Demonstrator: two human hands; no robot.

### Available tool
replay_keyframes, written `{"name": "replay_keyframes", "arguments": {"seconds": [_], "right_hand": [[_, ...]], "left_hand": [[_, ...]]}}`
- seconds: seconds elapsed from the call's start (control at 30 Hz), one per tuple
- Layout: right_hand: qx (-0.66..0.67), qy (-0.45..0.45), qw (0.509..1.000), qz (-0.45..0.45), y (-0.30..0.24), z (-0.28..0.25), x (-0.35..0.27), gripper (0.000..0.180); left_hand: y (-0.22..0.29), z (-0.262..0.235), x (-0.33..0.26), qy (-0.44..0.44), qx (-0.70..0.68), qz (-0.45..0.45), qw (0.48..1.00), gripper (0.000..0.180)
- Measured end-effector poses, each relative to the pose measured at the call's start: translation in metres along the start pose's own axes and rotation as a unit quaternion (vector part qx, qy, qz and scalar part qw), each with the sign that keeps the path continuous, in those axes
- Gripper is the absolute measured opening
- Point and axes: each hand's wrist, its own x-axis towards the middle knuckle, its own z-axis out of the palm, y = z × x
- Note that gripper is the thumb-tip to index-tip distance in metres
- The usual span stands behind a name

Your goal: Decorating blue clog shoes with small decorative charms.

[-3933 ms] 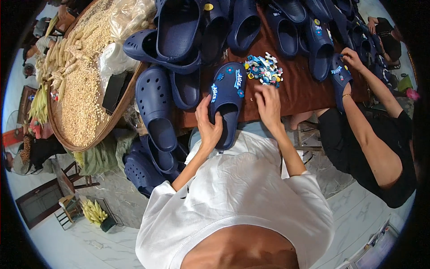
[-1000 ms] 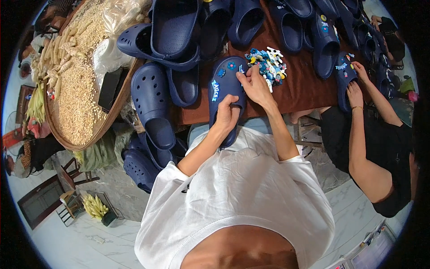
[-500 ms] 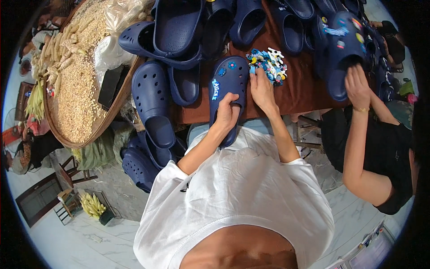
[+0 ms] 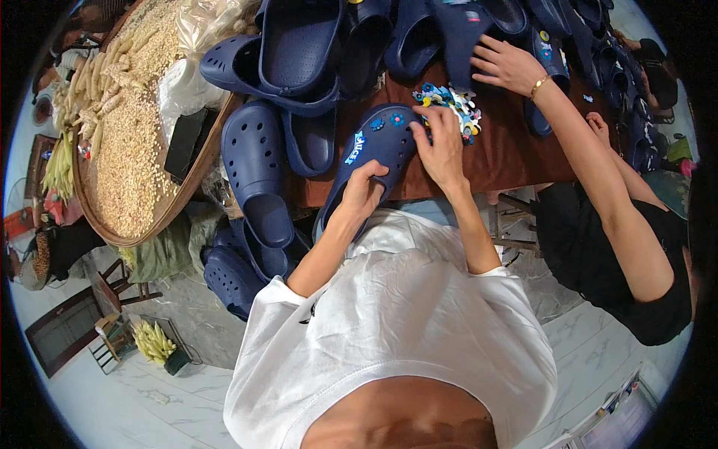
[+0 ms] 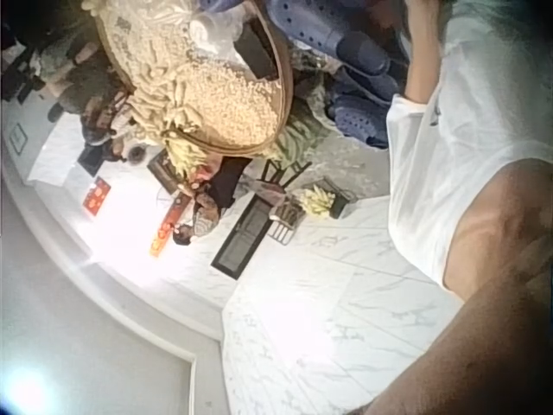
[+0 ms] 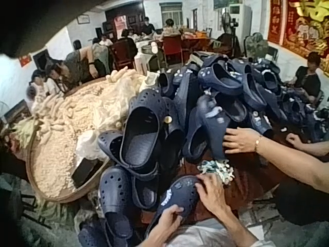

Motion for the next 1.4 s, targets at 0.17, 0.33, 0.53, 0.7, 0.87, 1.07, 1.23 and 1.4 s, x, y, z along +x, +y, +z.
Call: {"name": "replay_keyframes", "arguments": {"seconds": [0.17, 0.33, 0.53, 0.7, 0.87, 1.07, 1.23, 1.4], "right_hand": [[-0.047, -0.081, 0.995, -0.036, -0.008, 0.007, 0.006, 0.031], [-0.011, -0.081, 0.996, -0.035, -0.006, 0.006, 0.008, 0.033], [0.044, -0.039, 0.998, -0.004, -0.005, 0.018, 0.012, 0.027], [0.124, 0.045, 0.991, 0.035, 0.006, 0.037, -0.006, 0.025], [0.160, 0.045, 0.974, 0.154, 0.015, 0.022, -0.011, 0.023], [-0.012, 0.080, 0.991, 0.102, 0.054, 0.003, -0.008, 0.021], [-0.062, 0.089, 0.992, 0.063, 0.037, -0.001, -0.003, 0.018], [0.063, -0.012, 0.998, -0.004, -0.005, 0.000, 0.012, 0.015]], "left_hand": [[-0.009, -0.017, 0.014, -0.031, 0.003, 0.015, 0.999, 0.015], [-0.015, -0.016, 0.013, -0.018, -0.003, 0.030, 0.999, 0.005], [-0.030, -0.042, 0.024, -0.052, 0.014, 0.030, 0.998, 0.005], [-0.021, -0.037, 0.033, -0.045, -0.023, 0.001, 0.999, 0.008], [-0.020, -0.036, 0.028, -0.059, -0.042, 0.024, 0.997, 0.019], [-0.011, -0.014, 0.013, -0.008, -0.044, 0.023, 0.999, 0.018], [-0.012, -0.019, 0.011, -0.006, -0.036, 0.024, 0.999, 0.013], [-0.017, -0.023, 0.007, -0.030, -0.020, 0.016, 0.999, 0.007]]}}
